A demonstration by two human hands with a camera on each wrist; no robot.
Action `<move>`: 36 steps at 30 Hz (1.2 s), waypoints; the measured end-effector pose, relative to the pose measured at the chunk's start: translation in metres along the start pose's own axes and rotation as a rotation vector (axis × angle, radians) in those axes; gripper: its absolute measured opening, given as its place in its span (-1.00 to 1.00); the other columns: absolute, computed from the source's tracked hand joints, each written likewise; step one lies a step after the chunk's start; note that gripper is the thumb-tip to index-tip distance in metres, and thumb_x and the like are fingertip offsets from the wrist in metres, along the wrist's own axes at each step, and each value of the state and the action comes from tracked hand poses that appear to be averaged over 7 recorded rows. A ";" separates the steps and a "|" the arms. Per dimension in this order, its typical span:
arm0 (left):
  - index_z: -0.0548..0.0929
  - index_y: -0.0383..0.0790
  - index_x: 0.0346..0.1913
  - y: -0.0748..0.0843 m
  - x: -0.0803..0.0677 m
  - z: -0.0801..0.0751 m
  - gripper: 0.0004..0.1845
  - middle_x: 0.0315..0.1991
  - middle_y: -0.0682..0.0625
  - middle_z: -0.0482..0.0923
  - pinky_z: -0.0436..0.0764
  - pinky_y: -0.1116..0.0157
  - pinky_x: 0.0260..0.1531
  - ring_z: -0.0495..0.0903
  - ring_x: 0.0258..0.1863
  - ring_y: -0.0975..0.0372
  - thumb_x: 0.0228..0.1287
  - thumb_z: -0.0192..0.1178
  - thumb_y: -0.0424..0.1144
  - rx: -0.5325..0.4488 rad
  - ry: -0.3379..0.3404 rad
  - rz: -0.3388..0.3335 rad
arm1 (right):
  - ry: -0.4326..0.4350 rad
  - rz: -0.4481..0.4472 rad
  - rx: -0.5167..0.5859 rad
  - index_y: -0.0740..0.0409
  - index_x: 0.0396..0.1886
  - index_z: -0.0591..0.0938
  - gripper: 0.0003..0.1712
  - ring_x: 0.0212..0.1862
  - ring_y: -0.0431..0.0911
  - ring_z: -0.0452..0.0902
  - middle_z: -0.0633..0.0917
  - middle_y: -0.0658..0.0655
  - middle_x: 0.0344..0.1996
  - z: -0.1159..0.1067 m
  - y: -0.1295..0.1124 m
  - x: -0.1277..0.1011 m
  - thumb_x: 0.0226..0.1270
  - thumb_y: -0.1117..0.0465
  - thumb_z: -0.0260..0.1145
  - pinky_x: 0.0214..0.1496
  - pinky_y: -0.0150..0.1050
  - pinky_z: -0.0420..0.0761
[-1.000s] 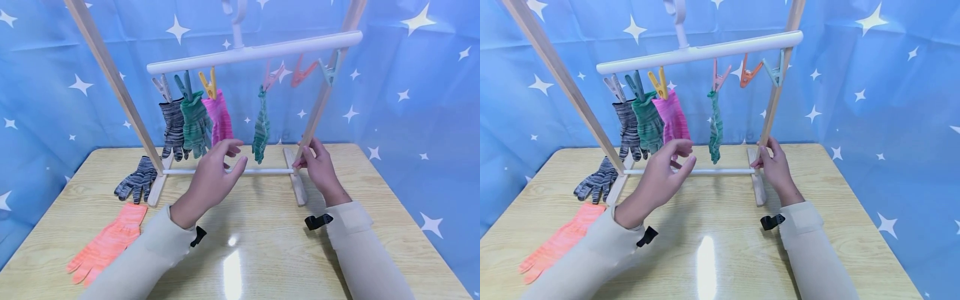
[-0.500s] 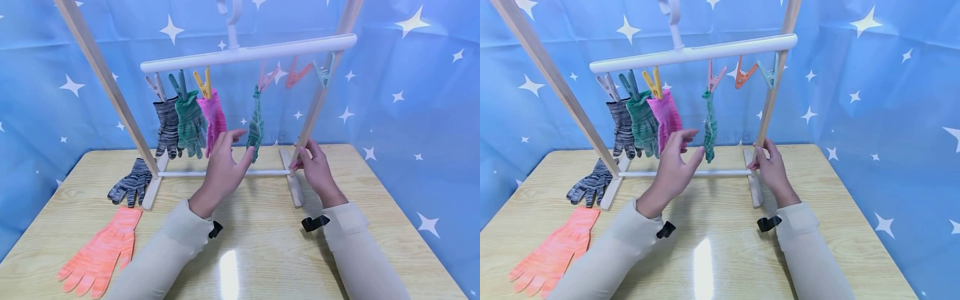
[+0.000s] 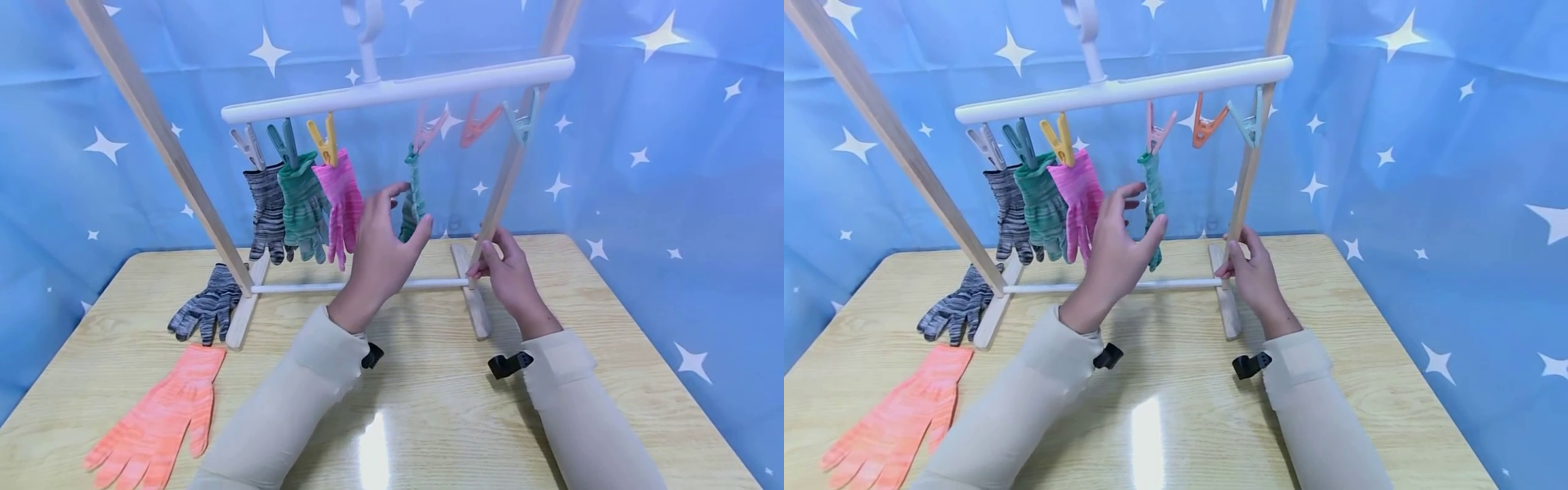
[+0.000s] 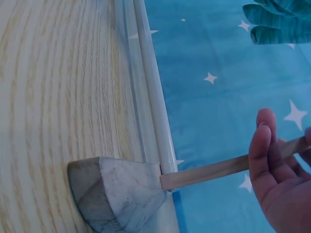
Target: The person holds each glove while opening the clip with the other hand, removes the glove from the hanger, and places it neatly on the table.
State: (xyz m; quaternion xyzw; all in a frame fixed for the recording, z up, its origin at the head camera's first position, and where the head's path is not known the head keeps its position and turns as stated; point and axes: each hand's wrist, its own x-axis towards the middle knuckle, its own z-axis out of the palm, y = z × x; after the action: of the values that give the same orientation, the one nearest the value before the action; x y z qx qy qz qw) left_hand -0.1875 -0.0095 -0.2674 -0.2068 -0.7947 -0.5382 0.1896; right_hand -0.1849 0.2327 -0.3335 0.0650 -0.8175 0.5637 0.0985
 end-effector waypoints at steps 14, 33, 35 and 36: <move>0.16 0.09 0.54 -0.006 0.016 0.012 -0.26 0.46 0.04 0.27 0.45 0.05 0.30 0.34 0.42 0.12 0.39 0.20 0.05 -0.081 -0.038 -0.178 | -0.018 0.044 -0.038 0.03 0.44 0.32 -0.50 -0.31 -0.13 0.66 0.43 0.10 0.10 0.000 0.005 0.002 0.65 -0.02 -0.11 -0.16 -0.33 0.70; 0.54 -0.15 0.29 0.003 0.009 0.002 -0.58 0.19 -0.04 0.60 0.59 0.13 0.15 0.56 0.22 0.14 0.46 0.14 -0.12 -0.123 0.032 -0.132 | -0.032 0.052 -0.061 0.00 0.47 0.29 -0.48 -0.29 -0.11 0.66 0.45 0.13 0.08 -0.011 -0.005 -0.008 0.65 -0.03 -0.12 -0.15 -0.33 0.70; 0.61 -0.21 0.18 0.001 0.009 0.002 -0.65 0.10 -0.06 0.65 0.59 0.11 0.15 0.59 0.16 0.15 0.46 0.13 -0.14 -0.117 0.055 -0.119 | -0.035 0.045 -0.064 0.02 0.47 0.29 -0.48 -0.29 -0.10 0.66 0.44 0.13 0.09 -0.011 -0.005 -0.008 0.65 -0.04 -0.12 -0.15 -0.33 0.70; 0.63 -0.22 0.14 0.001 0.009 0.002 -0.68 0.06 -0.07 0.66 0.59 0.10 0.16 0.60 0.13 0.15 0.47 0.12 -0.15 -0.121 0.064 -0.110 | -0.033 0.044 -0.065 0.02 0.46 0.29 -0.47 -0.29 -0.10 0.66 0.44 0.13 0.09 -0.012 -0.005 -0.008 0.65 -0.04 -0.12 -0.16 -0.34 0.70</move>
State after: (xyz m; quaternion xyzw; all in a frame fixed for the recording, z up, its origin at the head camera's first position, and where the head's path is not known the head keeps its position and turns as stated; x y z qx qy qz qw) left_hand -0.1946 -0.0059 -0.2632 -0.1568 -0.7645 -0.6011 0.1721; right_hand -0.1751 0.2420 -0.3266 0.0532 -0.8382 0.5376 0.0746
